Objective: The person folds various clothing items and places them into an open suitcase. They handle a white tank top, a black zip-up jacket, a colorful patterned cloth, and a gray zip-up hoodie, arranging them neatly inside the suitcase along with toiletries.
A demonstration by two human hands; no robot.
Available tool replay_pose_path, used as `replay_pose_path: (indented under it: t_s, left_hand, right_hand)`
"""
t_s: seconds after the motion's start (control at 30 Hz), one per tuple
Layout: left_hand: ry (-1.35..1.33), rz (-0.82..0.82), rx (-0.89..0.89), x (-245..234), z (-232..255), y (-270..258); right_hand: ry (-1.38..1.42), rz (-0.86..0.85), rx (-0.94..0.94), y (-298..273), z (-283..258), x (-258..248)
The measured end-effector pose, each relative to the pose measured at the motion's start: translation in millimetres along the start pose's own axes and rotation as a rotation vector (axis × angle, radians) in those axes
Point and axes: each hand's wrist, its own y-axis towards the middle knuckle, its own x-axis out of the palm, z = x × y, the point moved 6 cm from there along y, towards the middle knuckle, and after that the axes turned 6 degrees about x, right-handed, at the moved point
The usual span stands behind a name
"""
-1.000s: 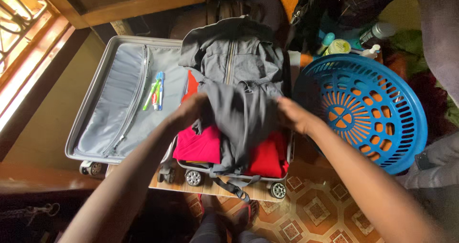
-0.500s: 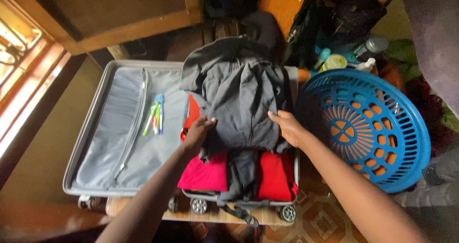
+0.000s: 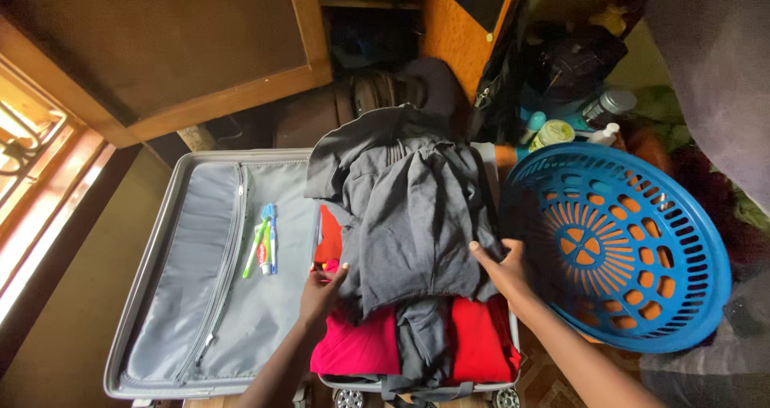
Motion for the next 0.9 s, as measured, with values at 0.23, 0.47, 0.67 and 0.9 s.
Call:
replay_pose_path:
  t_s: [0.23,0.47,0.67,0.9]
  left_hand:
    - [-0.030,-0.242,-0.153,40,40,-24]
    - [-0.132,-0.346,-0.242,42,82,-50]
    - [-0.130,-0.340,0.068,15,127,-56]
    - [-0.218,-0.305,0.079,-8,68,-83]
  right_hand:
    - [-0.050,-0.277,0.268,-12,8,10]
    - [0.085,-0.549,0.577,-38,-28,3]
    - [0.214,-0.627,0.460,-58,-76,-24]
    - [0.231,-0.708,0.445,-97,1,-11]
